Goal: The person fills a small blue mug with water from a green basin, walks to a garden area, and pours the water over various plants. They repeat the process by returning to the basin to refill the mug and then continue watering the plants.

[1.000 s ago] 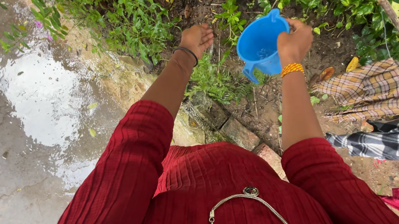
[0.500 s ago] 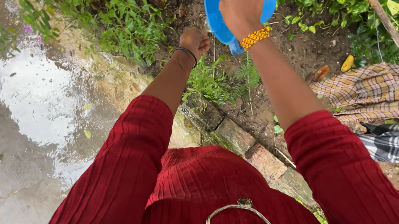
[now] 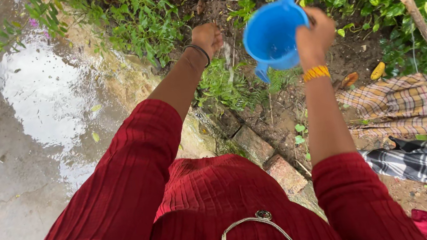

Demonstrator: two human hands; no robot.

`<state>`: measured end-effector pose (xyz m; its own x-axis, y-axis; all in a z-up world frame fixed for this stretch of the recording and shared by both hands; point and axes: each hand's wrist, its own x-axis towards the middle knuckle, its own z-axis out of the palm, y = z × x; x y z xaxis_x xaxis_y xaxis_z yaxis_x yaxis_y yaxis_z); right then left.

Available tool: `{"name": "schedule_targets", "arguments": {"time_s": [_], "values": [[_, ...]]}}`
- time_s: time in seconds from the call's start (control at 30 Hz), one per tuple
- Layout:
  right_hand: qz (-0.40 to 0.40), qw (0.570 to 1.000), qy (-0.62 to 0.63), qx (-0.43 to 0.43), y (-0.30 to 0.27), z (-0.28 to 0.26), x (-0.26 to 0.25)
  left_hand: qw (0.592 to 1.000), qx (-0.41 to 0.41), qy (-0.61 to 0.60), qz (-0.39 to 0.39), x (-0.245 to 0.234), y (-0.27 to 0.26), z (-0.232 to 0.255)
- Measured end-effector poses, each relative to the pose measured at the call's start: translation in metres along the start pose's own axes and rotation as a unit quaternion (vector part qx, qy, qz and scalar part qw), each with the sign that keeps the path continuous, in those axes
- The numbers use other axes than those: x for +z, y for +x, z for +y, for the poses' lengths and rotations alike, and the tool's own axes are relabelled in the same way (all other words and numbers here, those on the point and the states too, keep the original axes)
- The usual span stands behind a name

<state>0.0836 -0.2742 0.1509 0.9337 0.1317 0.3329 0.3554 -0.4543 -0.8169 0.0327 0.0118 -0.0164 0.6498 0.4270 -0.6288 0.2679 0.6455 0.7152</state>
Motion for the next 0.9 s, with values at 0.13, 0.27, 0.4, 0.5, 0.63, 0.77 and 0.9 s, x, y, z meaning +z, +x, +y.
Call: {"name": "schedule_targets", "arguments": {"time_s": [0.13, 0.27, 0.4, 0.5, 0.63, 0.77, 0.9], "values": [[0.028, 0.992, -0.001, 0.121, -0.01, 0.023, -0.01, 0.998, 0.014, 0.045, -0.045, -0.015, 0.003, -0.008], [0.008, 0.969, 0.185, 0.164, -0.014, 0.036, -0.001, 0.979, 0.066, 0.128, -0.143, -0.008, -0.067, 0.002], [-0.021, 0.911, 0.373, 0.177, -0.031, 0.046, 0.03, 0.96, 0.087, 0.242, -0.111, 0.012, -0.154, 0.014], [-0.025, 0.855, 0.481, 0.194, -0.058, 0.045, 0.058, 0.914, 0.181, 0.33, -0.153, 0.013, -0.206, 0.015], [-0.04, 0.813, 0.528, 0.242, -0.085, 0.04, 0.08, 0.883, 0.276, 0.372, -0.074, -0.003, -0.242, 0.005], [-0.067, 0.723, 0.613, 0.313, -0.093, 0.055, 0.103, 0.764, 0.44, 0.468, -0.062, -0.019, -0.253, 0.009], [-0.164, 0.647, 0.651, 0.361, -0.094, 0.074, 0.132, 0.72, 0.513, 0.466, -0.023, -0.007, -0.262, 0.026]]}}
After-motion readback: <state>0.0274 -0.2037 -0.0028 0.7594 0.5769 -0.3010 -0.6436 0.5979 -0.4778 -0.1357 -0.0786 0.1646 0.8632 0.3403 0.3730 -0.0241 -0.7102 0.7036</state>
